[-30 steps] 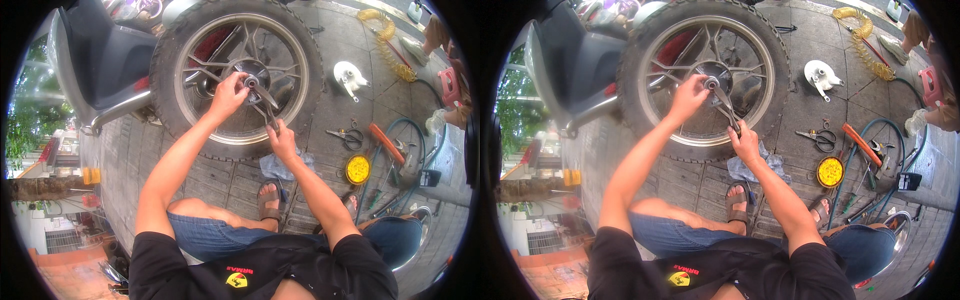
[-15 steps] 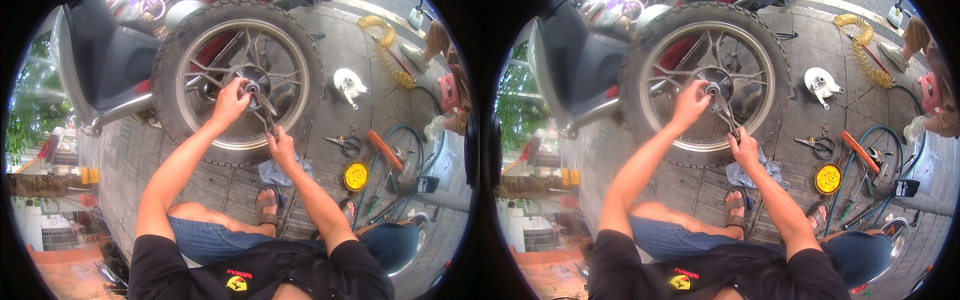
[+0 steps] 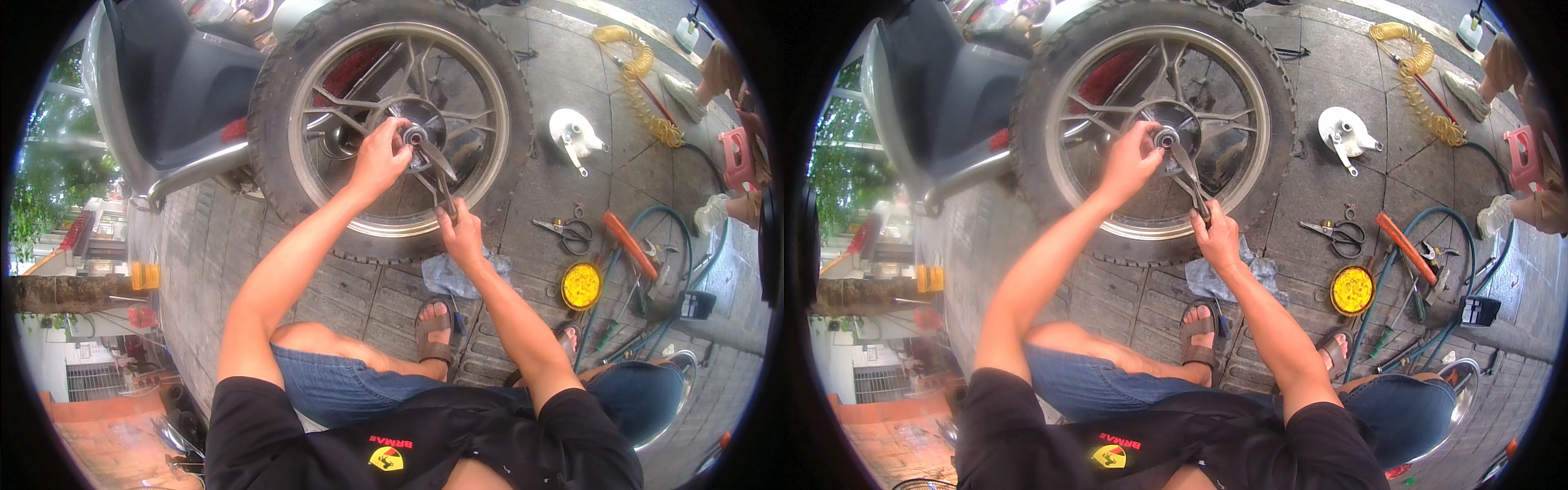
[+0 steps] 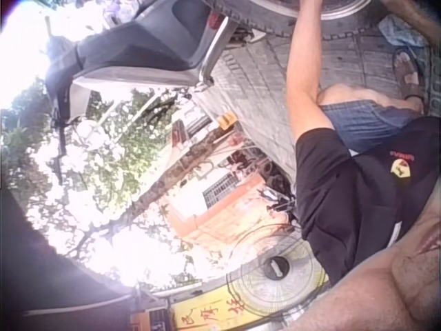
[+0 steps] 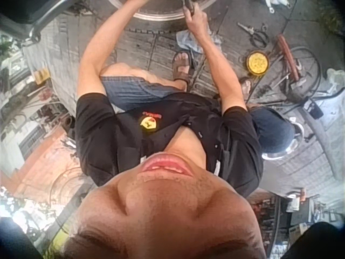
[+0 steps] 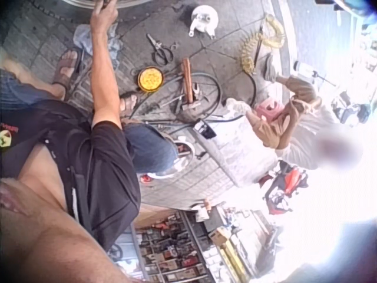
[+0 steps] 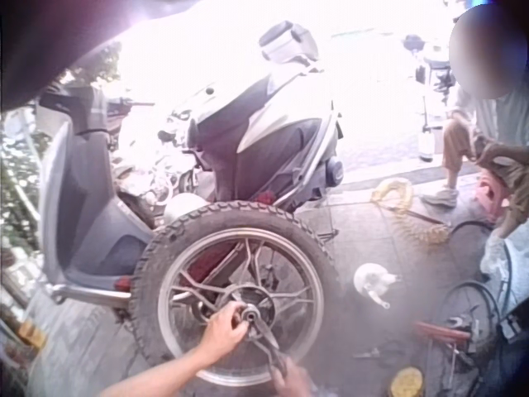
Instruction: The person removes a seal from a motorcycle wheel hub, cleans the internal components with a cloth, and uses a screwdriver and hammer to seat a bearing.
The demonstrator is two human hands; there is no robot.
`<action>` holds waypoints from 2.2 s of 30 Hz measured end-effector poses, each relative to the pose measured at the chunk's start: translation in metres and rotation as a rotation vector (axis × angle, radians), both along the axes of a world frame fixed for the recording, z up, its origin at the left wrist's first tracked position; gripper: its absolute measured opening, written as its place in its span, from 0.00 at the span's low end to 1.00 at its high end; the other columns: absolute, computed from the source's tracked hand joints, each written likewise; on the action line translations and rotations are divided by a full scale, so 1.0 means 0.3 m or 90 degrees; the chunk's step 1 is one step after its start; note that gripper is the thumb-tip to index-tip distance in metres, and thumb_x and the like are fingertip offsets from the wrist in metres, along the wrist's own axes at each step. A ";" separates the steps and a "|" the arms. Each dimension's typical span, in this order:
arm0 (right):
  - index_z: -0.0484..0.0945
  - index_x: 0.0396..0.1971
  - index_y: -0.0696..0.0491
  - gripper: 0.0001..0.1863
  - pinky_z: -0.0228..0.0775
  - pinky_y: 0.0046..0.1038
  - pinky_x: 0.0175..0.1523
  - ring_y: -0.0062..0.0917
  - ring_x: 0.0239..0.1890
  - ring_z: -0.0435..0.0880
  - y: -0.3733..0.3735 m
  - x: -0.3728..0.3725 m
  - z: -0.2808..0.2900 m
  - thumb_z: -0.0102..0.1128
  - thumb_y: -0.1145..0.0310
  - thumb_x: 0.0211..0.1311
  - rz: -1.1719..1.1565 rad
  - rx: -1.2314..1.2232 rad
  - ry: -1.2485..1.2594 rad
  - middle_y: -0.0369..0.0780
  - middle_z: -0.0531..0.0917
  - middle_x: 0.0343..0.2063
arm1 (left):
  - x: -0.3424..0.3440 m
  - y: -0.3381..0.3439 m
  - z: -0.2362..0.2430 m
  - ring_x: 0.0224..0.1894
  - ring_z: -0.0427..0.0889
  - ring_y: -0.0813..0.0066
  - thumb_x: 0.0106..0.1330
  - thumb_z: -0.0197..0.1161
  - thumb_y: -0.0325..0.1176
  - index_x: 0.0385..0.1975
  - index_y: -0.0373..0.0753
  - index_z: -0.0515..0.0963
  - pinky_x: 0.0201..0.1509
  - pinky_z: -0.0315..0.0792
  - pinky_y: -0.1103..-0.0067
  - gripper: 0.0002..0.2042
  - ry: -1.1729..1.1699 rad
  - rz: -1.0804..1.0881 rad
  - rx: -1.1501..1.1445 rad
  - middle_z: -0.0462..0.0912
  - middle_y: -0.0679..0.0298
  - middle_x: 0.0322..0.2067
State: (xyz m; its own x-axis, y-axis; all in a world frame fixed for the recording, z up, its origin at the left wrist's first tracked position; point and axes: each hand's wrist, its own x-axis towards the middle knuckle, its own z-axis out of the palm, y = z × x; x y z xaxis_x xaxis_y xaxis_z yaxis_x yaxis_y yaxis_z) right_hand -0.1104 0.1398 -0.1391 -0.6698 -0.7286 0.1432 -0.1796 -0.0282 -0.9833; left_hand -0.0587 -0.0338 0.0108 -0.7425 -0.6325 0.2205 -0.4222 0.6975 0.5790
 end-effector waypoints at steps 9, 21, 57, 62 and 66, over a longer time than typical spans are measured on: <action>0.72 0.37 0.55 0.14 0.70 0.42 0.32 0.52 0.27 0.81 0.001 0.004 -0.014 0.61 0.59 0.67 -0.009 -0.018 0.034 0.50 0.79 0.21 | -0.005 -0.001 -0.012 0.31 0.80 0.67 0.57 0.64 0.26 0.49 0.37 0.75 0.39 0.74 0.72 0.18 0.005 0.014 -0.002 0.78 0.59 0.28; 0.72 0.37 0.56 0.14 0.70 0.42 0.32 0.51 0.28 0.82 0.005 0.007 0.001 0.61 0.60 0.67 0.003 -0.011 0.006 0.50 0.80 0.22 | 0.000 0.005 -0.006 0.31 0.80 0.63 0.56 0.63 0.26 0.48 0.37 0.74 0.39 0.73 0.70 0.17 0.011 0.020 -0.015 0.78 0.57 0.28; 0.73 0.38 0.55 0.13 0.70 0.41 0.32 0.50 0.26 0.81 0.013 -0.020 -0.008 0.62 0.61 0.66 0.018 -0.009 0.029 0.50 0.80 0.22 | -0.016 0.015 0.000 0.29 0.80 0.67 0.56 0.63 0.26 0.48 0.37 0.74 0.38 0.74 0.71 0.17 -0.005 0.057 0.030 0.77 0.60 0.26; 0.73 0.38 0.56 0.13 0.70 0.40 0.32 0.50 0.26 0.81 0.024 -0.017 0.018 0.62 0.62 0.66 0.001 -0.033 0.001 0.51 0.79 0.21 | -0.015 0.023 0.004 0.29 0.80 0.68 0.56 0.63 0.26 0.48 0.37 0.75 0.38 0.74 0.71 0.18 -0.008 0.062 0.047 0.77 0.60 0.26; 0.72 0.37 0.56 0.13 0.70 0.39 0.31 0.49 0.25 0.80 0.004 -0.022 0.032 0.62 0.61 0.67 0.025 0.003 -0.002 0.50 0.79 0.20 | -0.008 0.023 0.006 0.30 0.80 0.69 0.56 0.64 0.25 0.48 0.37 0.75 0.39 0.74 0.72 0.18 -0.018 0.064 0.057 0.78 0.61 0.26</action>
State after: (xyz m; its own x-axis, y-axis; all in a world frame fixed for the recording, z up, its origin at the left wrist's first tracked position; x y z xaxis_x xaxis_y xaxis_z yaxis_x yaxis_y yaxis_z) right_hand -0.1169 0.1410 -0.1294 -0.6412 -0.7549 0.1376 -0.1747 -0.0309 -0.9841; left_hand -0.0611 -0.0269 0.0126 -0.6791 -0.7206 0.1398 -0.5046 0.5967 0.6240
